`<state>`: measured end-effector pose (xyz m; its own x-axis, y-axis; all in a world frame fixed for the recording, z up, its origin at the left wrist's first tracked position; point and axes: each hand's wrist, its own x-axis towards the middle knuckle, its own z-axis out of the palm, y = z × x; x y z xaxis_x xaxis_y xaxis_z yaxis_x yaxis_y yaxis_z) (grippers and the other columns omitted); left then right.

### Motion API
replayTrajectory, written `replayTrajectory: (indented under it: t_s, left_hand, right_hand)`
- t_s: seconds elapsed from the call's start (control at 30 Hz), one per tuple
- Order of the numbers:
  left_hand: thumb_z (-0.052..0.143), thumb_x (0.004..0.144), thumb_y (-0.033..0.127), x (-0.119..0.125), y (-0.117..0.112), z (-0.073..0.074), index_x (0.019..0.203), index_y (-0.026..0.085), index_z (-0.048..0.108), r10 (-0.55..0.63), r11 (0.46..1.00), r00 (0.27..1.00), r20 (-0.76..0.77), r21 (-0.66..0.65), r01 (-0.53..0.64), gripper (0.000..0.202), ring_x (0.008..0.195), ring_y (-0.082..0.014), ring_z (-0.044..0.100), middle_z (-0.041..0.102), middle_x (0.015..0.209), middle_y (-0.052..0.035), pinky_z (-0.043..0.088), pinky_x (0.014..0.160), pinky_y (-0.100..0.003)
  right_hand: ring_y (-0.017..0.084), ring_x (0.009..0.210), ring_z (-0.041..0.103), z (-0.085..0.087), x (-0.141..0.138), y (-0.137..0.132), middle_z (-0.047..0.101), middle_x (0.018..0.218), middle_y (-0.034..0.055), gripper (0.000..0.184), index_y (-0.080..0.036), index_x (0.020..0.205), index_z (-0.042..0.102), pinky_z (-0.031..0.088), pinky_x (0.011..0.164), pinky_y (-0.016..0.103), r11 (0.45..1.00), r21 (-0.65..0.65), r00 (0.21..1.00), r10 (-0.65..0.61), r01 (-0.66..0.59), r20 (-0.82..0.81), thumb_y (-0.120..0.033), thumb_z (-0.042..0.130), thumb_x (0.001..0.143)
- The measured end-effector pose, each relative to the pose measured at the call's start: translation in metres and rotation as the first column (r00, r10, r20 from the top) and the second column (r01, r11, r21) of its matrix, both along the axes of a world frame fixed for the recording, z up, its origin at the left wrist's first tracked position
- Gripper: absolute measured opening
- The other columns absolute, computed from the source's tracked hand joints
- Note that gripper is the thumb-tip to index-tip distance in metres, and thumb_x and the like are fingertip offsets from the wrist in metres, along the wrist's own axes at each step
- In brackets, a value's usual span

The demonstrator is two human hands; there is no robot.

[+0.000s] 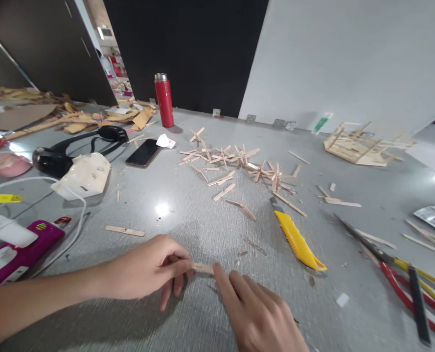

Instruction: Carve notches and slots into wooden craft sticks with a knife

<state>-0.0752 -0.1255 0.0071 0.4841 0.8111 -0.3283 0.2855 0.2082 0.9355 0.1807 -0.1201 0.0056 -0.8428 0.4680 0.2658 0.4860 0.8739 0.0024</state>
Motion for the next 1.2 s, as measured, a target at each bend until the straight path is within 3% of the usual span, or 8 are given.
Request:
replayTrajectory:
  t_s: [0.1,0.33,0.67,0.77,0.9,1.03,1.2]
  left_hand:
    - [0.039,0.105,0.032,0.000,0.000,0.000,0.078,0.015,0.056,-0.001,1.000,1.000,0.002,-0.009,0.001,0.036,0.040,-0.0080,0.059,0.062,0.063,0.0004,0.043,0.044,-0.018]
    - [0.040,0.104,0.034,0.001,0.001,0.005,0.073,0.016,0.054,-0.014,1.000,0.999,-0.038,0.004,0.014,0.038,0.038,-0.0073,0.057,0.059,0.058,0.0017,0.038,0.040,-0.016]
    - [0.039,0.105,0.036,0.001,0.000,0.002,0.075,0.017,0.054,0.008,1.000,0.998,-0.063,0.010,-0.007,0.038,0.037,-0.0073,0.056,0.058,0.057,0.0027,0.038,0.040,-0.016]
    - [0.040,0.104,0.037,0.002,0.000,0.002,0.074,0.017,0.054,0.006,0.999,0.997,-0.073,0.032,-0.003,0.040,0.037,-0.0074,0.055,0.058,0.057,0.0022,0.039,0.040,-0.017]
    - [0.041,0.104,0.039,0.002,0.001,0.004,0.072,0.016,0.054,0.005,0.999,0.997,-0.074,0.046,-0.002,0.041,0.037,-0.0066,0.054,0.057,0.058,0.0015,0.038,0.040,-0.017]
    - [0.041,0.104,0.036,0.002,0.001,0.005,0.072,0.017,0.053,-0.004,0.998,0.998,-0.066,0.056,0.008,0.039,0.036,-0.0056,0.053,0.056,0.057,0.0025,0.037,0.039,-0.016]
    - [0.042,0.104,0.040,0.000,0.003,0.004,0.074,0.016,0.054,-0.019,0.999,0.998,-0.060,0.031,0.021,0.040,0.036,-0.0060,0.053,0.056,0.057,0.0022,0.033,0.034,-0.015]
  right_hand:
    - [0.020,0.069,0.071,-0.004,0.000,0.002,0.069,0.085,0.0086,0.053,-0.003,0.139,0.044,0.058,0.057,0.029,0.998,0.067,1.000,0.013,-0.014,0.019,0.003,0.032,0.088]
    - [0.018,0.061,0.067,-0.001,-0.009,0.002,0.065,0.081,0.0071,0.060,0.001,0.143,0.040,0.057,0.050,0.029,0.998,0.056,0.998,0.033,-0.036,0.049,0.005,0.033,0.083]
    - [0.018,0.059,0.067,0.000,-0.013,0.003,0.065,0.079,0.0067,0.059,0.002,0.137,0.047,0.056,0.048,0.028,0.987,0.154,0.995,0.019,-0.034,0.098,0.005,0.035,0.079]
    - [0.020,0.058,0.067,0.004,-0.016,0.001,0.065,0.076,0.0079,0.056,0.003,0.131,0.054,0.056,0.048,0.032,0.961,0.269,0.987,0.018,-0.061,0.159,0.005,0.035,0.079]
    - [0.022,0.049,0.061,0.011,-0.022,-0.001,0.064,0.068,0.0086,0.054,0.006,0.123,0.063,0.050,0.039,0.034,0.879,0.451,0.953,0.012,-0.154,0.302,0.007,0.041,0.074]
    - [0.021,0.044,0.056,0.014,-0.025,-0.004,0.058,0.060,0.0068,0.053,0.007,0.120,0.066,0.044,0.035,0.033,0.852,0.489,0.932,-0.002,-0.189,0.363,0.006,0.042,0.073]
    - [0.020,0.043,0.055,0.010,-0.026,-0.007,0.056,0.061,0.0056,0.058,0.006,0.124,0.064,0.043,0.035,0.032,0.865,0.478,0.931,-0.037,-0.151,0.362,0.005,0.043,0.071]
